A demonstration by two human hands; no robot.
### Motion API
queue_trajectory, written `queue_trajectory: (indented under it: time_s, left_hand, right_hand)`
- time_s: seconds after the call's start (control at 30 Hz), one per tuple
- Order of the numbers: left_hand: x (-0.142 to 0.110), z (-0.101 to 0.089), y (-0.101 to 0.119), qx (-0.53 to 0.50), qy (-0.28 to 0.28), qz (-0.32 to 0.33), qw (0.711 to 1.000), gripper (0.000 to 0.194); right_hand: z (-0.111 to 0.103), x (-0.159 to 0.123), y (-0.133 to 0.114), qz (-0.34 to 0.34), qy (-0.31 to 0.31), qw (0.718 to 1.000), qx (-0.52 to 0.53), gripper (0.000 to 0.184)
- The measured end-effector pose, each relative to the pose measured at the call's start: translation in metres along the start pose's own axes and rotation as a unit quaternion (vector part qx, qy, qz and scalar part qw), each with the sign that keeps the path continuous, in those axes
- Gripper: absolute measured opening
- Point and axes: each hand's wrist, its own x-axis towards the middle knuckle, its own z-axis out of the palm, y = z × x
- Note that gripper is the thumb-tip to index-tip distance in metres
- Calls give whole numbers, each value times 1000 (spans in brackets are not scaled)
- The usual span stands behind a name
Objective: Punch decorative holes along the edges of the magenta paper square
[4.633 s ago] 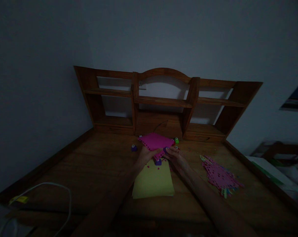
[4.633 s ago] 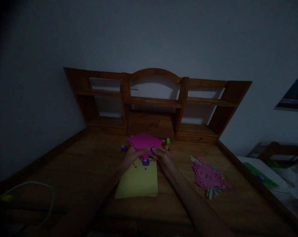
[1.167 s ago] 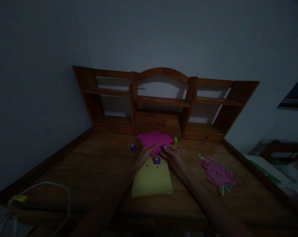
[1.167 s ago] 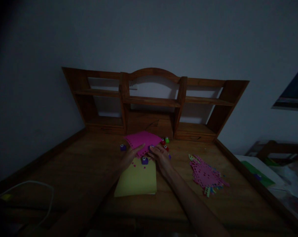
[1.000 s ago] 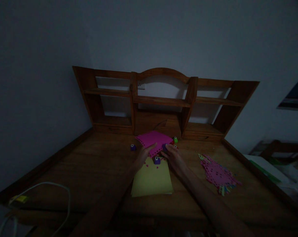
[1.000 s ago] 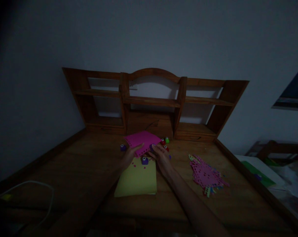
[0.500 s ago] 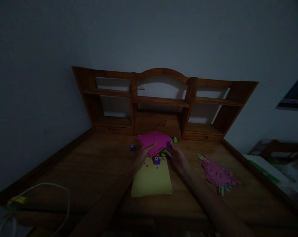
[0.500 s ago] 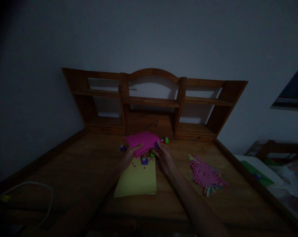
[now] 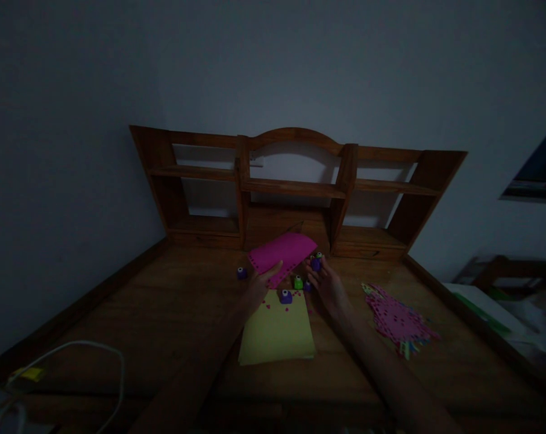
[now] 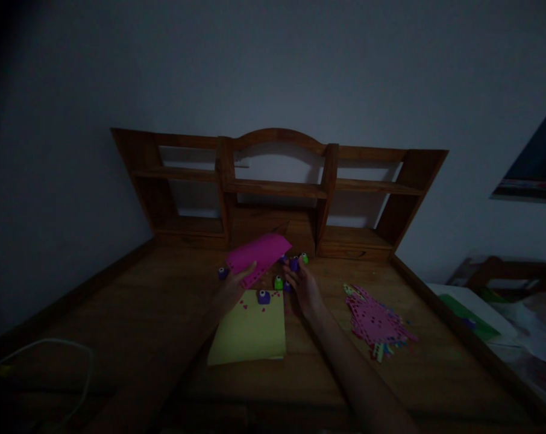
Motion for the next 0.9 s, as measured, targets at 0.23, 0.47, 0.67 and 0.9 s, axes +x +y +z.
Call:
queue_trajectory:
  time_s: [0.23,0.47,0.67,0.9]
  left_hand:
    - [15,-19,-14,58,101,-20,993,39]
    - [16,-16,-10,86,103,36,990,40]
    - [13,-7,-2,117,70,60,989,51]
    - [8,-3,1,138,57,76,986,44]
  right_hand:
    - [1,-1,2,2,-5,1000,-14,31]
    - [4,-3,1,-3,7,1000,-23,29]
    - [9,-9,3,-34,-10,998,-47,31]
    - [14,-9,13,-65,-51,993,-80,38]
